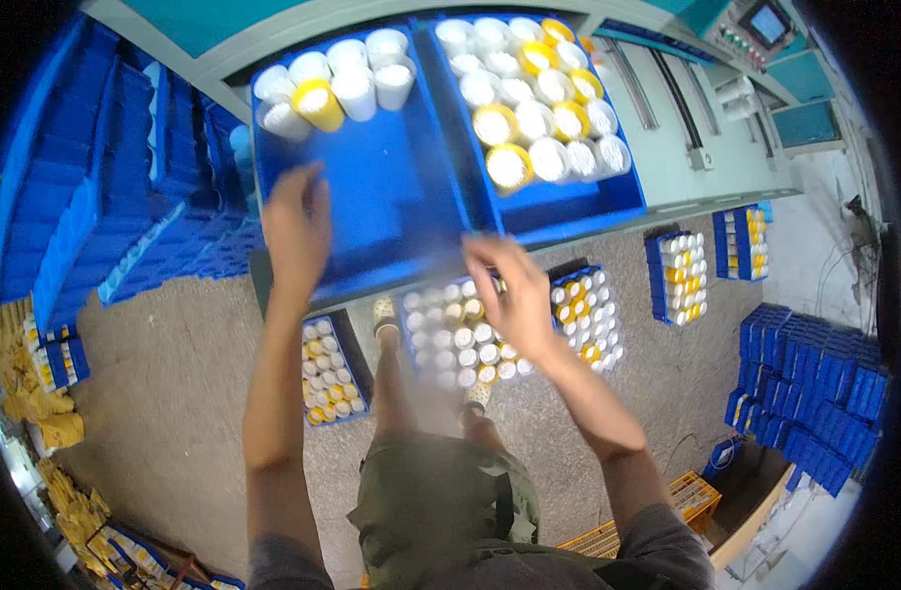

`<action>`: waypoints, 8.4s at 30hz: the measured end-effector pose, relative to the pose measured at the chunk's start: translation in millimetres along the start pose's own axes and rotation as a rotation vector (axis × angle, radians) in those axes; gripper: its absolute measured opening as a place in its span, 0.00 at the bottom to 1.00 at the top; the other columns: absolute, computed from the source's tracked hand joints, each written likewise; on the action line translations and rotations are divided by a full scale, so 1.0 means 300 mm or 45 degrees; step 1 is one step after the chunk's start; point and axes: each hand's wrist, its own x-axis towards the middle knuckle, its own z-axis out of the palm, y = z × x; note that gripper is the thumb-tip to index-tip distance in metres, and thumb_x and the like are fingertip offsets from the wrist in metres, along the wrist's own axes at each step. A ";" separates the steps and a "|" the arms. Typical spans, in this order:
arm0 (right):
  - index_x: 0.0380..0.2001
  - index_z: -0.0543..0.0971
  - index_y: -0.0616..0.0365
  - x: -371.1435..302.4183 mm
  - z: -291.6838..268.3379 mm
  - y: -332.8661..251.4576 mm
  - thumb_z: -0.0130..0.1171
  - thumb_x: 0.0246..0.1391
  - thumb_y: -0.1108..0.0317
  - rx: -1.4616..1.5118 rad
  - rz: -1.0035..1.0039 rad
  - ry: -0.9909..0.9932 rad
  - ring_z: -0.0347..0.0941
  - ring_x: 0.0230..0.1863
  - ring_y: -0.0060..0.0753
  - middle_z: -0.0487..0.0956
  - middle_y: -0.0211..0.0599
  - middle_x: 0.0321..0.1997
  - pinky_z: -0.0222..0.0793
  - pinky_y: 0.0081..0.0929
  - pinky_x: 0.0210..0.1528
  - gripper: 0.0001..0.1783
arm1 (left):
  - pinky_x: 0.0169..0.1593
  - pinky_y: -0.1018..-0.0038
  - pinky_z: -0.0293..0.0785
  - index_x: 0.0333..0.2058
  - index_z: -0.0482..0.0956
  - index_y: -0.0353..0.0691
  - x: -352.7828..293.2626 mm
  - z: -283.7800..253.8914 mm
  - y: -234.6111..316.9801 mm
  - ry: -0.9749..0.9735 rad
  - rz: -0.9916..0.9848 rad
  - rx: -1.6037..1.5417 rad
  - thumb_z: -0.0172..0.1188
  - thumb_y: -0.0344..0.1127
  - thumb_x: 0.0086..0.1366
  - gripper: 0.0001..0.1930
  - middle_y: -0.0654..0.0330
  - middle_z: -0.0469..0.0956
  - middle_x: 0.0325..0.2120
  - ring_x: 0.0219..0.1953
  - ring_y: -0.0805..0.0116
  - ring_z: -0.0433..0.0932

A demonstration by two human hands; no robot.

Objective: The person removes stacked plastic cups from yellow baskets and places them one by one into blue trays. They then carry the filled trays to a conveyor area and stack them with other trays.

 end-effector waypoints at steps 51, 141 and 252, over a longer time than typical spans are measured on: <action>0.31 0.84 0.55 -0.805 0.596 1.294 0.52 0.52 0.73 -0.807 0.679 -0.536 0.82 0.36 0.45 0.82 0.50 0.32 0.79 0.38 0.38 0.11 | 0.46 0.69 0.76 0.40 0.85 0.41 -1.228 1.105 -0.613 -0.737 -0.589 -0.067 0.64 0.26 0.53 0.14 0.52 0.83 0.38 0.41 0.58 0.82; 0.48 0.76 0.61 -3.886 0.771 0.513 0.57 0.58 0.71 0.794 1.593 0.683 0.73 0.50 0.32 0.78 0.36 0.49 0.69 0.33 0.53 0.15 | 0.66 0.64 0.55 0.65 0.61 0.37 -3.564 0.021 -0.466 -1.168 -2.239 -0.366 0.40 0.59 0.72 0.34 0.54 0.60 0.66 0.67 0.58 0.59; 0.30 0.82 0.50 -0.851 0.174 0.091 0.76 0.28 0.64 -0.622 -0.026 -0.700 0.69 0.40 0.38 0.77 0.31 0.33 0.57 0.37 0.45 0.20 | 0.43 0.56 0.75 0.36 0.80 0.25 -1.542 -0.228 -0.820 -1.304 -1.109 0.176 0.58 0.33 0.49 0.17 0.32 0.78 0.36 0.43 0.40 0.79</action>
